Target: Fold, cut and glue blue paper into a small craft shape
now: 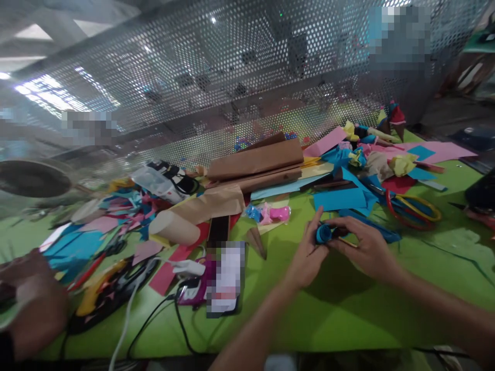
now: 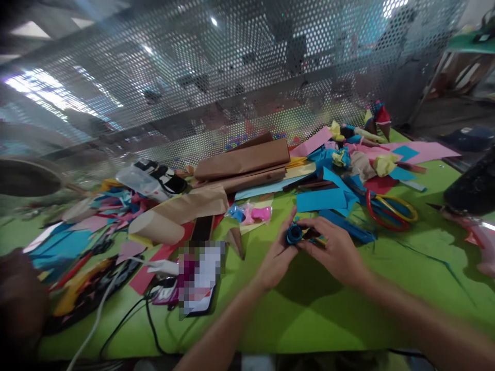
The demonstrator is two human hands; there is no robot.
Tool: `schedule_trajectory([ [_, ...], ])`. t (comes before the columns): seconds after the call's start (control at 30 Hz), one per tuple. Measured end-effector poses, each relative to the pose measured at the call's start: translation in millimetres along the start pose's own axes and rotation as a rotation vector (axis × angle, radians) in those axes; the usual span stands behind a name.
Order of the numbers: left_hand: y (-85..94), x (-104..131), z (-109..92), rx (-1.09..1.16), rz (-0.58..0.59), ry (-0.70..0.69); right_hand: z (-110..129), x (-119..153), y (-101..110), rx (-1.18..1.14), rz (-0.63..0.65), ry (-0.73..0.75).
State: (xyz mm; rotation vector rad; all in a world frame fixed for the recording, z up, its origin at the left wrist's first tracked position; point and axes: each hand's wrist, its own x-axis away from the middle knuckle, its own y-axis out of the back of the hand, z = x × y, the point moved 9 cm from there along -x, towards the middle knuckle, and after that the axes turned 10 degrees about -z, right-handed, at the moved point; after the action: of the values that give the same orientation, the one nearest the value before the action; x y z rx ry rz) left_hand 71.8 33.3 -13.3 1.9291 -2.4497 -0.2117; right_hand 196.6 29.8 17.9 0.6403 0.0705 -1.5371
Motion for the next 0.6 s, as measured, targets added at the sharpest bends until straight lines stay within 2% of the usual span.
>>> schedule_trajectory([
  [0.17,-3.0,-1,-3,-0.101,0.021,-0.047,2,2,-3,0.019,0.019,0.02],
  [0.43,-2.6,5,5,-0.215,0.067,0.056,1,3,-4,-0.02,0.02,0.019],
  [0.6,-2.3,8,9,-0.239,0.102,0.054,0,3,-10,-0.099,0.102,-0.031],
])
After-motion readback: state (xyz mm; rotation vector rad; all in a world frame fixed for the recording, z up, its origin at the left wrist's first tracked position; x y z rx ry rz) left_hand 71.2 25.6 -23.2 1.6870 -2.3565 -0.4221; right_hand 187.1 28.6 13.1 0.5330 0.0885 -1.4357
